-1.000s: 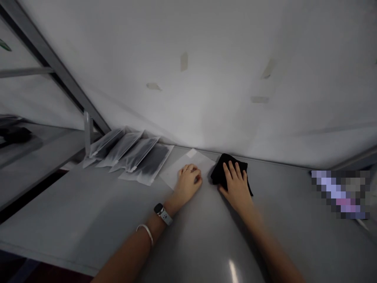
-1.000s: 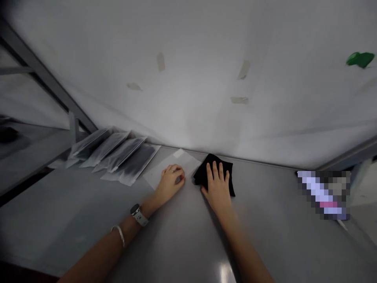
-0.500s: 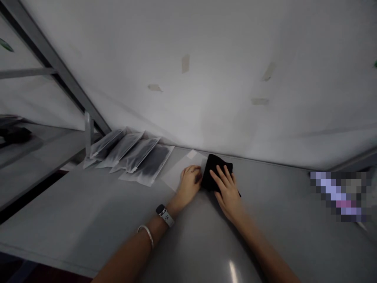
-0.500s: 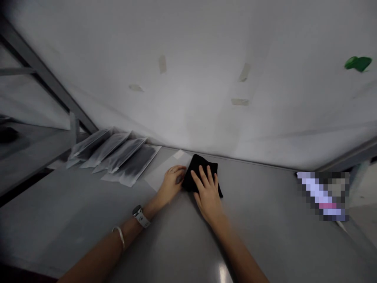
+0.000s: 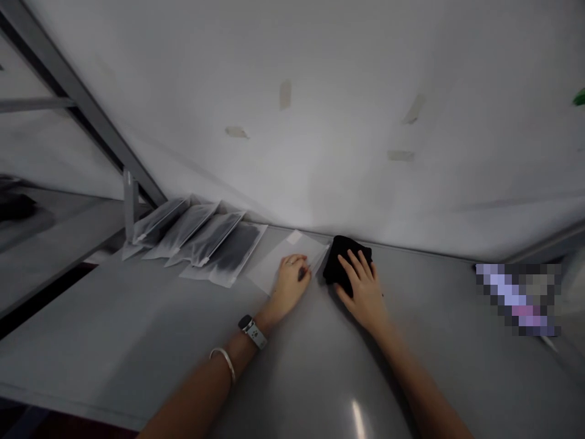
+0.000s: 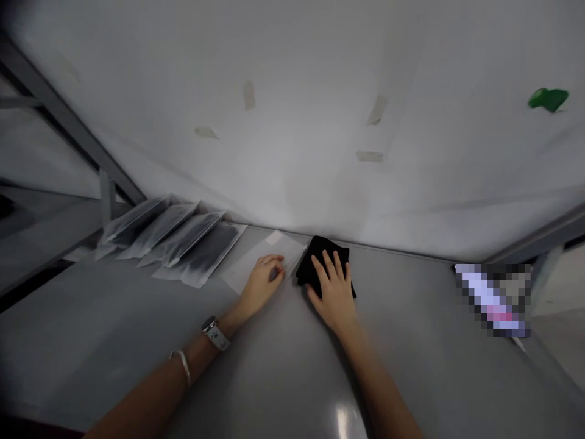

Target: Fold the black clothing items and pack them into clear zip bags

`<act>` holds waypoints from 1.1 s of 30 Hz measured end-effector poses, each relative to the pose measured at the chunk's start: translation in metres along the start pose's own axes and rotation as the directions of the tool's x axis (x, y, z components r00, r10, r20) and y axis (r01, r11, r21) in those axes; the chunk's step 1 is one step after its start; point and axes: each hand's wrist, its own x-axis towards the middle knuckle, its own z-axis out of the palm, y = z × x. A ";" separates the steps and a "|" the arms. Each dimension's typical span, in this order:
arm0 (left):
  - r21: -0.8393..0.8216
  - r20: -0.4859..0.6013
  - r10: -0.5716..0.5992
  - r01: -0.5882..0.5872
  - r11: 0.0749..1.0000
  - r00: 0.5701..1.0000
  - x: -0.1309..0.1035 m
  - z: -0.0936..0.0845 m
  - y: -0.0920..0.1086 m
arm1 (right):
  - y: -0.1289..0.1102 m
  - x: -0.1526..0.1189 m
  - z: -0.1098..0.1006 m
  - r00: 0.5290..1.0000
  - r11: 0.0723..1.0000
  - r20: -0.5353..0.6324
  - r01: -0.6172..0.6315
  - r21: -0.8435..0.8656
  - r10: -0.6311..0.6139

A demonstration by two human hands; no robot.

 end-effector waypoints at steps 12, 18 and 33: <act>0.011 -0.005 0.016 -0.015 1.000 1.000 -0.001 0.003 -0.004 | 0.020 0.002 0.015 0.990 0.993 -0.081 -0.117 0.006 0.117; 0.063 -0.008 0.031 -0.030 0.998 0.999 -0.003 0.006 -0.005 | 0.001 -0.009 0.006 0.950 0.945 -0.258 -0.090 0.315 0.177; -0.071 -0.103 -0.066 0.059 0.996 0.992 0.001 0.006 -0.008 | -0.005 -0.001 -0.015 0.932 0.927 0.122 0.311 0.209 -0.341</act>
